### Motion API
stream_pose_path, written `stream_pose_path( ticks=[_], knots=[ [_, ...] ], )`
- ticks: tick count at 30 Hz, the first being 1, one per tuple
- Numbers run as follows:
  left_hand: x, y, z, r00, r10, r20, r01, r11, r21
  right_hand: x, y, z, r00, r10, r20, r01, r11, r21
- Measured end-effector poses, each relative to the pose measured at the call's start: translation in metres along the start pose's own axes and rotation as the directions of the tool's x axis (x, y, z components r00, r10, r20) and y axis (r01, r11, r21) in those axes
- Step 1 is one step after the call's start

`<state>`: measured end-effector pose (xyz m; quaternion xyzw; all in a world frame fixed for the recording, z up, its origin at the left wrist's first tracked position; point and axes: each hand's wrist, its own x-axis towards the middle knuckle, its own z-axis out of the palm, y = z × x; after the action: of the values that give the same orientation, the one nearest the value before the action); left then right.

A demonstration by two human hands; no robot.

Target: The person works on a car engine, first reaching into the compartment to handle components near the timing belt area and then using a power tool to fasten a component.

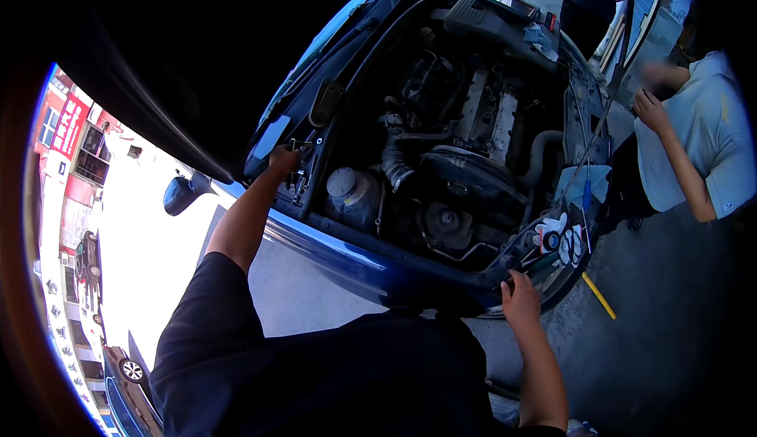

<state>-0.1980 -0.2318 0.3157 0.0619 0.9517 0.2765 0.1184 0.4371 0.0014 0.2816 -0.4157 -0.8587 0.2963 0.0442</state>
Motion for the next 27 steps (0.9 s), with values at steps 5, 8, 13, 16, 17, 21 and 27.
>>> stream_pose_path(
  ticks=[5,8,13,16,17,21,27],
  knots=[
    [0.014,0.003,0.004,0.995,-0.063,0.079,0.053,0.991,0.124,-0.071,0.037,0.008,0.981,0.117,-0.154,-0.109,0.992,0.064],
    [0.019,-0.015,0.022,0.990,0.067,-0.124,-0.029,0.959,0.282,-0.087,0.021,0.014,0.966,0.170,-0.196,-0.161,0.985,0.058],
    [0.017,-0.022,0.028,0.986,0.056,-0.155,-0.011,0.961,0.277,-0.054,-0.042,0.033,0.952,0.136,-0.274,-0.080,0.976,0.205],
    [-0.002,-0.001,0.019,0.991,0.048,-0.127,-0.012,0.963,0.270,-0.018,-0.062,0.074,0.929,0.063,-0.364,0.050,0.954,0.294],
    [-0.006,0.009,0.016,0.994,0.038,-0.104,-0.007,0.960,0.280,-0.003,-0.064,0.089,0.917,0.073,-0.391,0.057,0.949,0.311],
    [0.014,0.014,0.014,0.945,0.217,-0.245,-0.125,0.931,0.344,0.039,-0.092,0.125,0.884,0.166,-0.438,0.045,0.900,0.433],
    [0.090,0.052,0.033,0.825,0.486,-0.288,-0.366,0.848,0.384,0.051,-0.097,0.160,0.793,0.116,-0.598,0.073,0.956,0.283]
  ],
)
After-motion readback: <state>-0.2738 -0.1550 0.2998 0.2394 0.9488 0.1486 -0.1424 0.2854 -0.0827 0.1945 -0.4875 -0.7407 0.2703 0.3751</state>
